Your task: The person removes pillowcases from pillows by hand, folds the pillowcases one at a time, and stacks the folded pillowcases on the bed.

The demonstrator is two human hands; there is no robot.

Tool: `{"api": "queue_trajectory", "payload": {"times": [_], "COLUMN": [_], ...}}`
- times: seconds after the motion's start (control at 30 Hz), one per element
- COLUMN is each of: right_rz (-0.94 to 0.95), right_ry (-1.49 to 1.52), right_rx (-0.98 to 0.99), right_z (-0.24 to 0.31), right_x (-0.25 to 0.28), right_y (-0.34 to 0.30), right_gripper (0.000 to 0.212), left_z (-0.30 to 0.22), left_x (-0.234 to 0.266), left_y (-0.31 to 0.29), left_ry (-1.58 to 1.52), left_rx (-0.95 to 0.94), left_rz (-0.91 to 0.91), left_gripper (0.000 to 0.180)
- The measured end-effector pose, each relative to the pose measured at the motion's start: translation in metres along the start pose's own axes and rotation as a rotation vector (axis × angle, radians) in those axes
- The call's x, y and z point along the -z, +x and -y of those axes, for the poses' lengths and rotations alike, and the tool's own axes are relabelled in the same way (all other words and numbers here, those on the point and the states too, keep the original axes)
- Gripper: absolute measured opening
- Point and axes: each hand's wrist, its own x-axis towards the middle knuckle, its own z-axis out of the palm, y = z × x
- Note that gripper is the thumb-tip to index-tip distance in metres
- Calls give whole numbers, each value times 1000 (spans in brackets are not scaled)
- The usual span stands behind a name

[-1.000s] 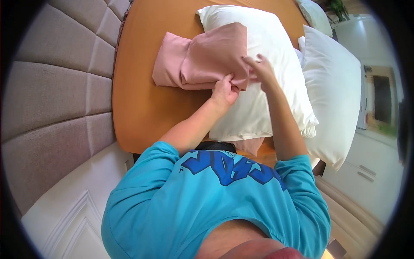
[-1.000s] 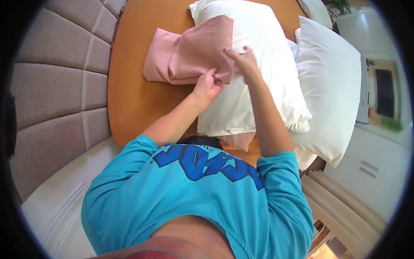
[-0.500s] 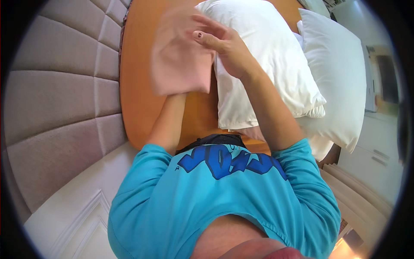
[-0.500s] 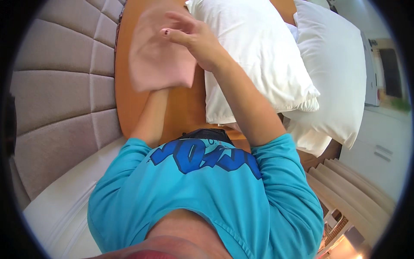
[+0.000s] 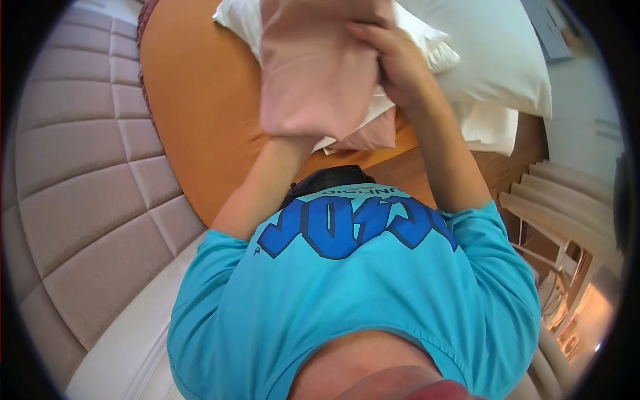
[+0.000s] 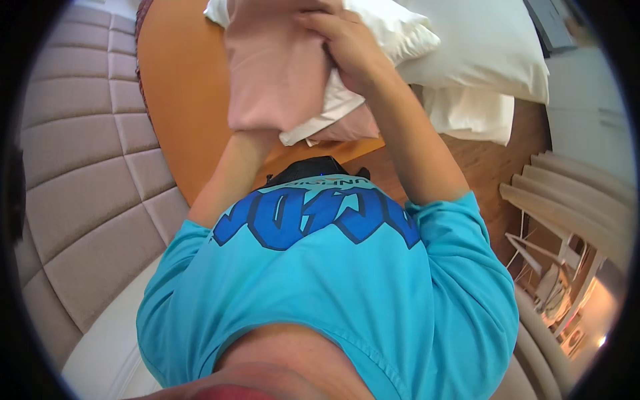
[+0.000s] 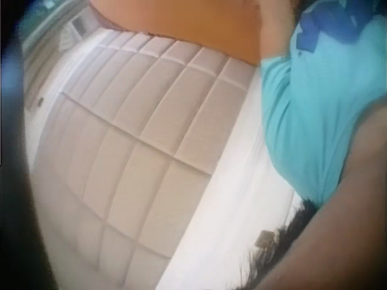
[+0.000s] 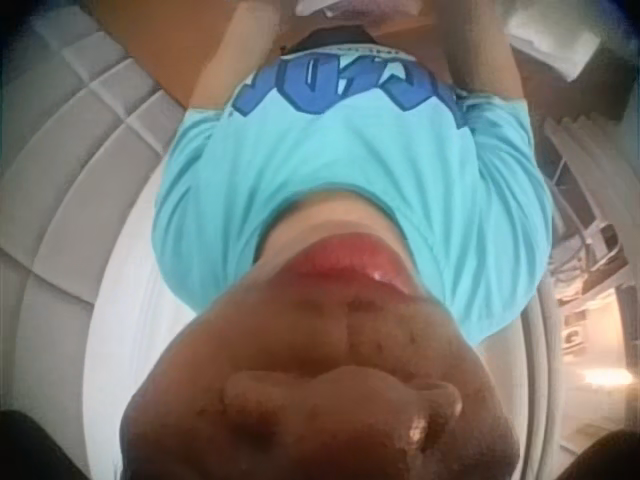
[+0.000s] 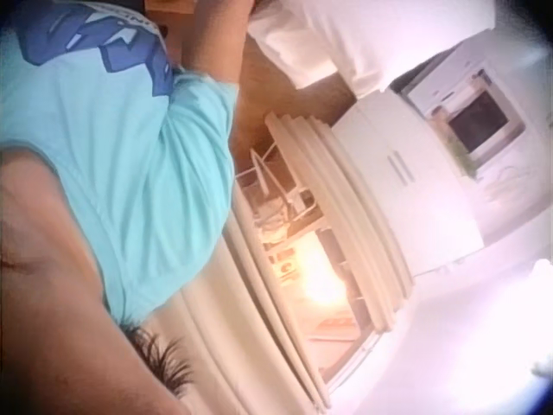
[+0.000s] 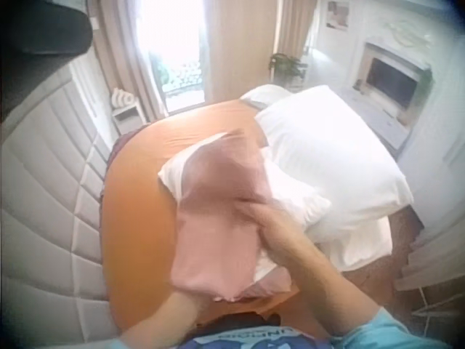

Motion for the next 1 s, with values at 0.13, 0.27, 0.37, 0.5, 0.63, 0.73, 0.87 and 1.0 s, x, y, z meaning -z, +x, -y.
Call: {"api": "queue_trajectory", "payload": {"times": [0.13, 0.27, 0.37, 0.5, 0.63, 0.73, 0.87, 1.0], "right_rz": [-259, -463, -410, -189, -32, 52, -55, -722], "right_ry": [-372, -485, -664, -464, -75, 114, -161, -1024], "right_rx": [287, 174, 83, -25, -94, -164, -120, -328], "right_z": [53, 61, 27, -6, -33, -61, -157, -237], "right_x": [78, 136, 161, 156, 128, 104, 146, 184], "right_y": [-101, -168, -179, -160, -110, -63, -3, 13], "right_gripper": [36, 31, 29, 33, 33, 35, 54, 91], "left_z": [-20, -26, 8, -16, -77, -90, -109, -96], "left_x": [-68, -111, -79, 3, 99, 177, 157, 107], "left_y": [-25, 11, 70, 144, 193, 218, 212, 196], "left_ry": [354, 1240, 1064, 730, 721, 785, 668, 614], "left_rx": [-54, -286, -350, -154, -258, -186, -139, -193], "left_rz": [146, -120, -201, -281, -266, -272, -225, -117], "left_gripper": [71, 75, 63, 41, 37, 38, 42, 51]}}
